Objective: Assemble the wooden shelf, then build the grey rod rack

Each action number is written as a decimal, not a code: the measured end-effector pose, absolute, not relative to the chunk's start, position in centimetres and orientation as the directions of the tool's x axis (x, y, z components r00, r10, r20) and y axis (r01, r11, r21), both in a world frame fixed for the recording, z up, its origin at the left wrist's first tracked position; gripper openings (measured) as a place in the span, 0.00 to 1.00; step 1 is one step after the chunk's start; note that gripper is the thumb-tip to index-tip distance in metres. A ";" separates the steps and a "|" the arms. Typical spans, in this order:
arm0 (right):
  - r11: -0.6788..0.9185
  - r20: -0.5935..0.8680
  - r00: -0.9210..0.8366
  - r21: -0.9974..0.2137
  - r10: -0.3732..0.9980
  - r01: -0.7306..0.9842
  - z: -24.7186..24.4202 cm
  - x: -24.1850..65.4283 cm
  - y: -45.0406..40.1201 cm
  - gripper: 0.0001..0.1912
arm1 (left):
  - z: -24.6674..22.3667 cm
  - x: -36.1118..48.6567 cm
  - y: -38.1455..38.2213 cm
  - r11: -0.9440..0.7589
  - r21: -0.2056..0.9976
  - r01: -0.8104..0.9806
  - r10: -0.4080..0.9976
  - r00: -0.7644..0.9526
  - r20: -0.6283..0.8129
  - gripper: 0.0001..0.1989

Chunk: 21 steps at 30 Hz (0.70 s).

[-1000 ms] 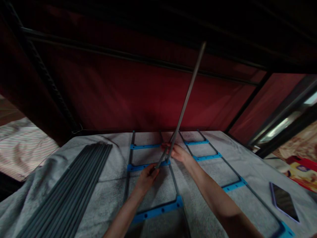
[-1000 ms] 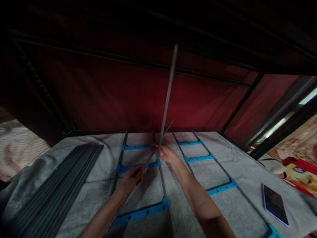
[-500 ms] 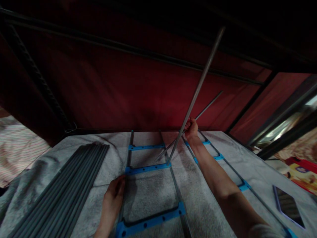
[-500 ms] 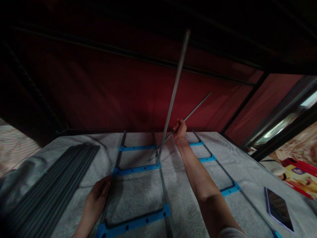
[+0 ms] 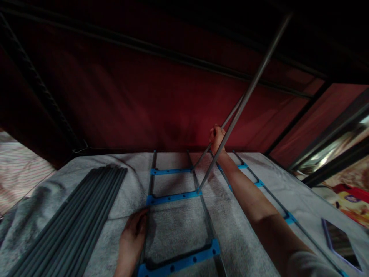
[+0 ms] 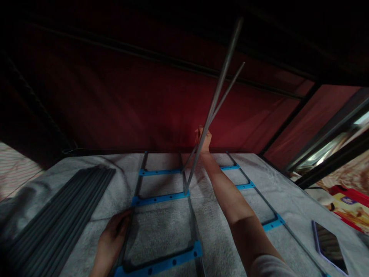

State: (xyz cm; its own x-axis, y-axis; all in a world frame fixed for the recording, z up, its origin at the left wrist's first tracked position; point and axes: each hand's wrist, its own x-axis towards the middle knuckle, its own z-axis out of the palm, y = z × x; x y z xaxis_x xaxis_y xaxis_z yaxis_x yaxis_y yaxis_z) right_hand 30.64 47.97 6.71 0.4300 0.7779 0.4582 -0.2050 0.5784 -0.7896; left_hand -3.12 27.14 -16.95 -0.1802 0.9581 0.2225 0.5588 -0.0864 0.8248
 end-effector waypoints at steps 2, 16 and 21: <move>0.595 0.472 0.435 -0.778 0.766 -0.203 7.2 30.5 47.7 0.18 | -16.9 -3.1 27.1 -0.084 0.827 0.556 0.961 -0.174 0.215 0.21; 0.591 0.470 0.442 -0.785 0.764 -0.186 8.6 29.3 47.3 0.18 | -16.3 -3.0 27.0 -0.096 0.829 0.551 0.960 -0.169 0.224 0.20; 0.587 0.490 0.408 -0.795 0.770 -0.151 8.8 29.2 47.1 0.18 | -16.5 -3.0 27.1 -0.092 0.830 0.550 0.962 -0.165 0.216 0.20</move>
